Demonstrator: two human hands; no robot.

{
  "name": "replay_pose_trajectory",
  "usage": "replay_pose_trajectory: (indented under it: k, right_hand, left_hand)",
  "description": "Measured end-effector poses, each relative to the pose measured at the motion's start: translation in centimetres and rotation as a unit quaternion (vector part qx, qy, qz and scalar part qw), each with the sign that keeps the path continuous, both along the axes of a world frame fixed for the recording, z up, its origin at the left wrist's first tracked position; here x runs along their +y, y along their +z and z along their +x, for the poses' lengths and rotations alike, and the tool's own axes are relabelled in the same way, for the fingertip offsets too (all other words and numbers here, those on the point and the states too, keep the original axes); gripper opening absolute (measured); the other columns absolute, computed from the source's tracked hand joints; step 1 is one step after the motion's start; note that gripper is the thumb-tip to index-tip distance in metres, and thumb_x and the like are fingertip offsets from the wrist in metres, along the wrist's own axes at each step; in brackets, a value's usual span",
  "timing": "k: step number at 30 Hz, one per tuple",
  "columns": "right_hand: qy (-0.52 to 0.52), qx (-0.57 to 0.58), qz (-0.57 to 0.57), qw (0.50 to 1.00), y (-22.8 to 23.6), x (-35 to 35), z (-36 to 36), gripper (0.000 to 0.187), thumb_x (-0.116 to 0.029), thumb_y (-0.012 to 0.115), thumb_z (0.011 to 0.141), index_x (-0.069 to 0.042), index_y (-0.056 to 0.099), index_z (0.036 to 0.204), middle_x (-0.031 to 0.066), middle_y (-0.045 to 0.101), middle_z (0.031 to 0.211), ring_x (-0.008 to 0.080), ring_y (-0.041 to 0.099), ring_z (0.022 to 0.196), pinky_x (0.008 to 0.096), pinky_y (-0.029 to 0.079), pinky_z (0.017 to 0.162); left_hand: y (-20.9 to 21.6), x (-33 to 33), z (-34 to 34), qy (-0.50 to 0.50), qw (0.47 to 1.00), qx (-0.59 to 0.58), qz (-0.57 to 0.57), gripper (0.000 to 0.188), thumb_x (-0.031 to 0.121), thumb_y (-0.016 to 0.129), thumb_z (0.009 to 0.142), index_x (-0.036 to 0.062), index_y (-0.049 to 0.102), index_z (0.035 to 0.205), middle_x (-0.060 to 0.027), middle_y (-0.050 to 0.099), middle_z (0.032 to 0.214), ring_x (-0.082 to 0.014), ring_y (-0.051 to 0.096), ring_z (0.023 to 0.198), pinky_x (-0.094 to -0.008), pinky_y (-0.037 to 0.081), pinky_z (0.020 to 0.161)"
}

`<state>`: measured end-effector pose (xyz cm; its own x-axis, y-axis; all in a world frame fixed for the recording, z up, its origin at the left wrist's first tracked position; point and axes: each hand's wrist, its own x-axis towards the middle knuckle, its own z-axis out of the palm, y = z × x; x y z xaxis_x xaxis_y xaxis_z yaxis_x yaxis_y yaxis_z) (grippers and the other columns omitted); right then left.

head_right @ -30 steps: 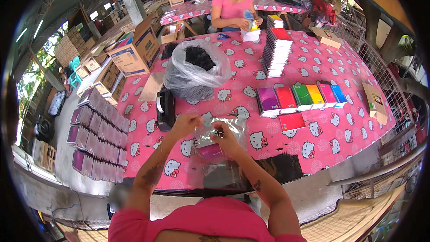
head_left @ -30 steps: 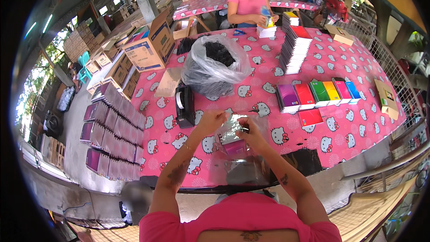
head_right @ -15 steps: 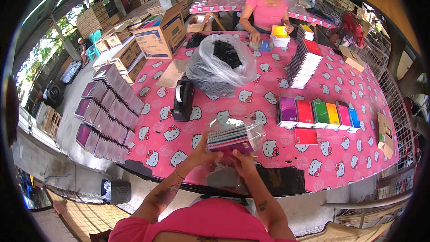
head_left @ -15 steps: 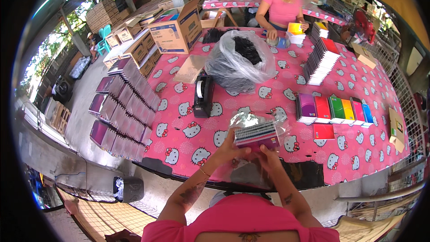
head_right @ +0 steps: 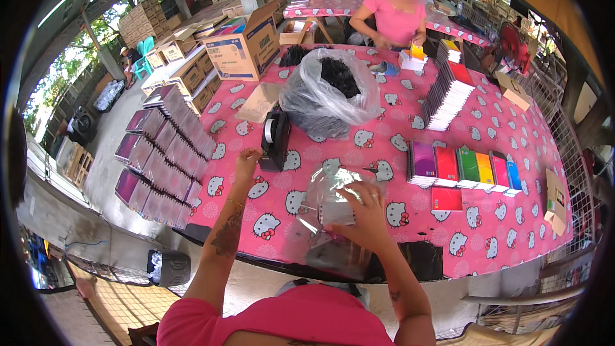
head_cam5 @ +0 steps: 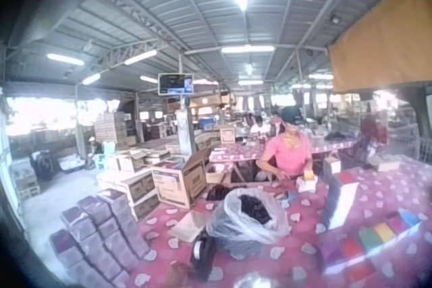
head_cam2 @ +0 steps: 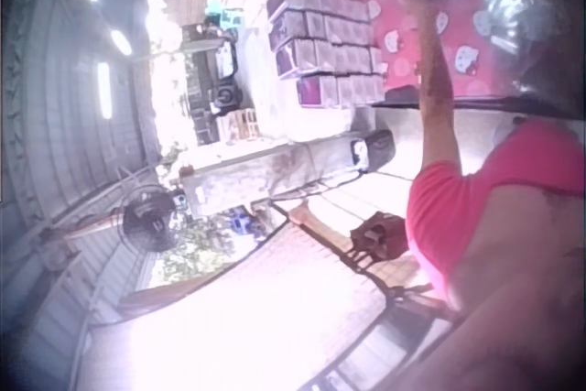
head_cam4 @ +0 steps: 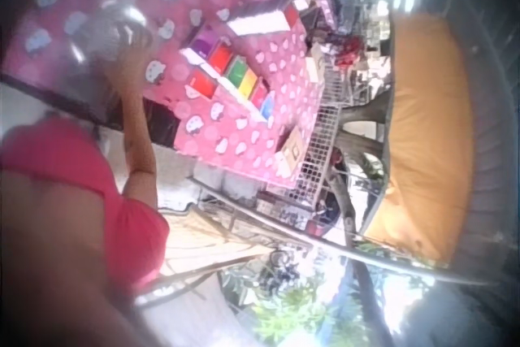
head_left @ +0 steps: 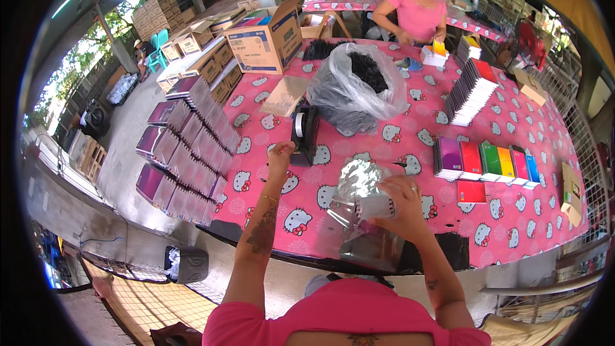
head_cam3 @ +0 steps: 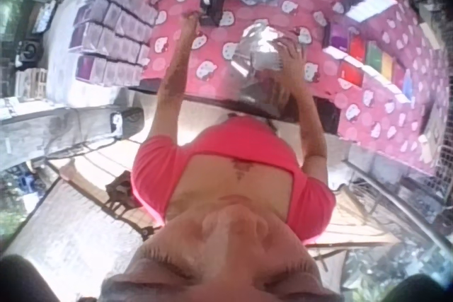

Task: The person places items into plastic bags and tapes them shut, then organizes them into small stacks. The person also sorts colorful notebook-like items into separate piles on the table.

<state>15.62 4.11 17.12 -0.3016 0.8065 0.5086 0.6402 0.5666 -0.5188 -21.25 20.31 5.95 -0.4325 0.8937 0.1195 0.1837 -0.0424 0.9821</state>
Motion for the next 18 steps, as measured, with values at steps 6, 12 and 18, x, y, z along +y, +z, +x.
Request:
replay_pose_trajectory:
  k: [6, 12, 18]
  right_hand:
    - [0.053, -0.119, -0.081, 0.988, 0.8, -0.1, -1.9, 0.030, -0.034, 0.074, 0.081, -0.013, 0.070, 0.102, 0.0022, 0.068, 0.091, 0.0239, 0.062, 0.100, 0.0473, 0.033, 0.104]
    - [0.006, -0.126, -0.008, 0.992, 1.2, -1.9, -2.9, 0.027, -0.031, 0.074, 0.081, -0.015, 0.070, 0.101, 0.0003, 0.070, 0.089, 0.0216, 0.063, 0.097, 0.0486, 0.032, 0.104]
    - [-0.035, -0.132, -0.041, 0.990, 1.0, -2.3, -2.6, 0.029, -0.032, 0.075, 0.080, -0.015, 0.070, 0.102, 0.0004, 0.071, 0.091, 0.0210, 0.063, 0.099, 0.0512, 0.030, 0.106]
  left_hand:
    - [0.3, 0.1, -1.6, -0.037, 0.986, 0.156, -0.038, 0.025, 0.018, 0.073, 0.084, 0.0044, 0.072, 0.105, -0.0017, 0.068, 0.082, -0.0160, 0.062, 0.070, -0.0313, 0.046, 0.063]
    - [-2.6, -3.0, 0.2, -0.017, 0.995, -0.096, -0.026, 0.011, 0.016, 0.069, 0.084, 0.0061, 0.074, 0.087, -0.0036, 0.070, 0.073, -0.0176, 0.066, 0.064, -0.0379, 0.051, 0.058]
    - [1.6, -2.8, 2.0, 0.030, 0.912, 0.400, -0.085, 0.017, 0.021, 0.060, 0.084, 0.0100, 0.072, 0.086, -0.0176, 0.071, 0.081, -0.0389, 0.069, 0.076, -0.0494, 0.053, 0.066]
